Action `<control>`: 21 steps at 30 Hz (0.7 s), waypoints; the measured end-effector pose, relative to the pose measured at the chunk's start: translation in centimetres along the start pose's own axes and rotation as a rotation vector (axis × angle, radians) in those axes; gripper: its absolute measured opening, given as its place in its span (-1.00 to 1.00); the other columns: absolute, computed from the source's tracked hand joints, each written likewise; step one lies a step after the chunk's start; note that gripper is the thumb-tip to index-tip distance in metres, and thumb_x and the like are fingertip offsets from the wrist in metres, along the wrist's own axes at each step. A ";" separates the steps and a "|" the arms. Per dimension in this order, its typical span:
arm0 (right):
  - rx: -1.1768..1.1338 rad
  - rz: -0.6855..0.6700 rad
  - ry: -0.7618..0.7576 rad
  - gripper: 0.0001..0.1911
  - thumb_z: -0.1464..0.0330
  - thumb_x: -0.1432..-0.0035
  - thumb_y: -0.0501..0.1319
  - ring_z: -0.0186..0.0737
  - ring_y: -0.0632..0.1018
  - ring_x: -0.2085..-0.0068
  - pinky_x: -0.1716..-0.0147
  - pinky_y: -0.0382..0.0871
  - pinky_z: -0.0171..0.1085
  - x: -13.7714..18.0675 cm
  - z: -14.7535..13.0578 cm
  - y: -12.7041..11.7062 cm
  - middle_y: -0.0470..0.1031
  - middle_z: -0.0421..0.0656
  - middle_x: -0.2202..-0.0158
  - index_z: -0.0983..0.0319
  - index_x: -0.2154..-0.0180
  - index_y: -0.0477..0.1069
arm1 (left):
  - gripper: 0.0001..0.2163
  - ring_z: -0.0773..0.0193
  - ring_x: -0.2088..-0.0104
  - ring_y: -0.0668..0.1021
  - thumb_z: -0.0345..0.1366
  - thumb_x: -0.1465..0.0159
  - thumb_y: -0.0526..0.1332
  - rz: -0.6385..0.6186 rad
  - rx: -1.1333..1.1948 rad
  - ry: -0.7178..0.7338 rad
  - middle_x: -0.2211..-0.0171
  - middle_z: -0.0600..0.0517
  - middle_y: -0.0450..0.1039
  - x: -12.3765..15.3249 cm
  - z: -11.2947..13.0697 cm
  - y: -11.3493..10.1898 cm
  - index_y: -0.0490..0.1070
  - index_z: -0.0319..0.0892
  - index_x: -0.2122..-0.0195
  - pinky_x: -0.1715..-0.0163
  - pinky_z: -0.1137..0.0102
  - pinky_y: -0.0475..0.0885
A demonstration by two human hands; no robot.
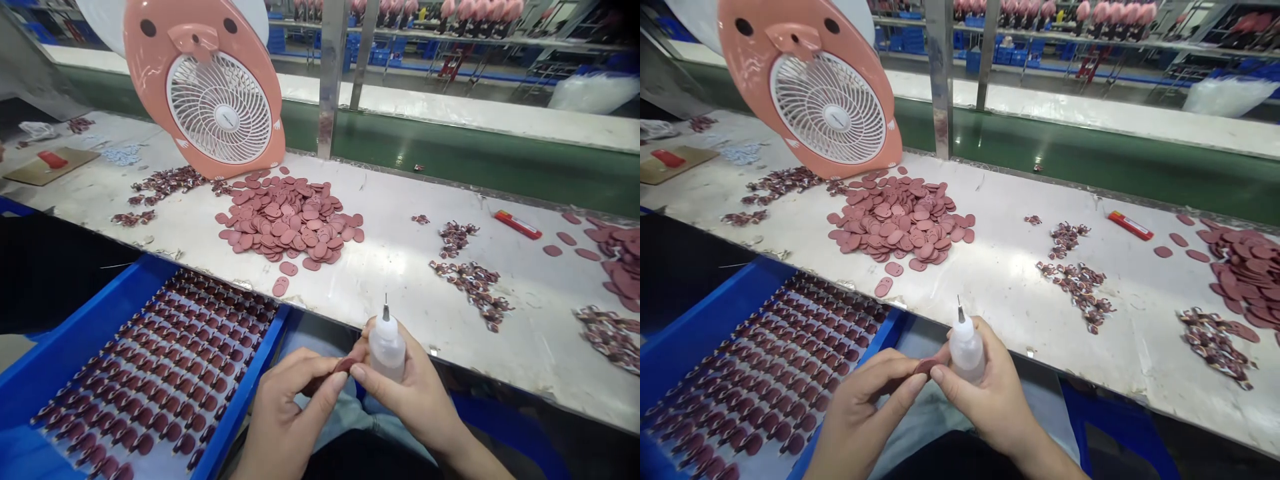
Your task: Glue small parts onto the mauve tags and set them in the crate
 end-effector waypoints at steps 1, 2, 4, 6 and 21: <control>-0.030 0.006 0.014 -0.57 0.23 0.01 0.47 -0.35 0.42 0.41 0.42 0.30 -0.38 0.0 0.2 0.1 0.46 -0.26 0.41 0.18 0.18 0.33 | -0.80 0.32 0.40 0.57 -0.34 -0.22 0.33 0.009 0.004 0.031 0.38 0.06 0.59 0.0 0.1 -0.1 0.62 0.06 0.14 0.40 0.50 0.46; -0.067 0.008 0.031 -0.55 0.20 0.01 0.46 -0.38 0.39 0.45 0.48 0.26 -0.40 0.1 0.5 0.2 0.43 -0.28 0.42 0.17 0.17 0.31 | -0.73 0.32 0.41 0.57 -0.33 -0.18 0.37 0.038 0.022 0.072 0.37 0.08 0.58 0.1 0.2 -0.2 0.59 0.09 0.10 0.40 0.49 0.48; -0.147 0.006 0.061 -0.50 0.14 0.01 0.44 -0.42 0.33 0.52 0.56 0.18 -0.42 0.1 1.1 0.8 0.39 -0.31 0.43 0.15 0.14 0.26 | -0.59 0.32 0.38 0.57 -0.31 -0.08 0.45 0.120 0.067 0.191 0.31 0.11 0.59 0.2 0.3 -0.5 0.55 0.14 0.03 0.35 0.48 0.51; -0.211 -0.014 0.086 -0.46 0.10 0.00 0.41 -0.44 0.31 0.54 0.57 0.16 -0.43 0.1 1.7 1.7 0.37 -0.31 0.44 0.14 0.10 0.22 | -0.54 0.32 0.35 0.57 -0.30 -0.05 0.47 0.190 0.076 0.332 0.28 0.12 0.59 0.4 0.4 -0.5 0.52 0.14 -0.01 0.30 0.48 0.51; 0.822 0.036 -0.312 -0.65 0.27 -0.23 0.23 -0.20 0.60 0.19 0.31 0.50 -0.37 3.2 -3.3 -4.7 0.51 -0.16 0.09 -0.01 -0.04 0.28 | -0.77 0.38 0.51 0.54 -0.09 -0.03 0.46 0.179 0.875 -0.294 0.45 0.06 0.59 0.5 -3.6 1.0 0.62 -0.06 0.33 0.60 0.57 0.48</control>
Point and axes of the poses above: each hand's wrist, its own x-axis away from the middle knuckle, its own y-axis out of the palm, z = x × y, the point moved 9 cm from there along -x, towards the middle knuckle
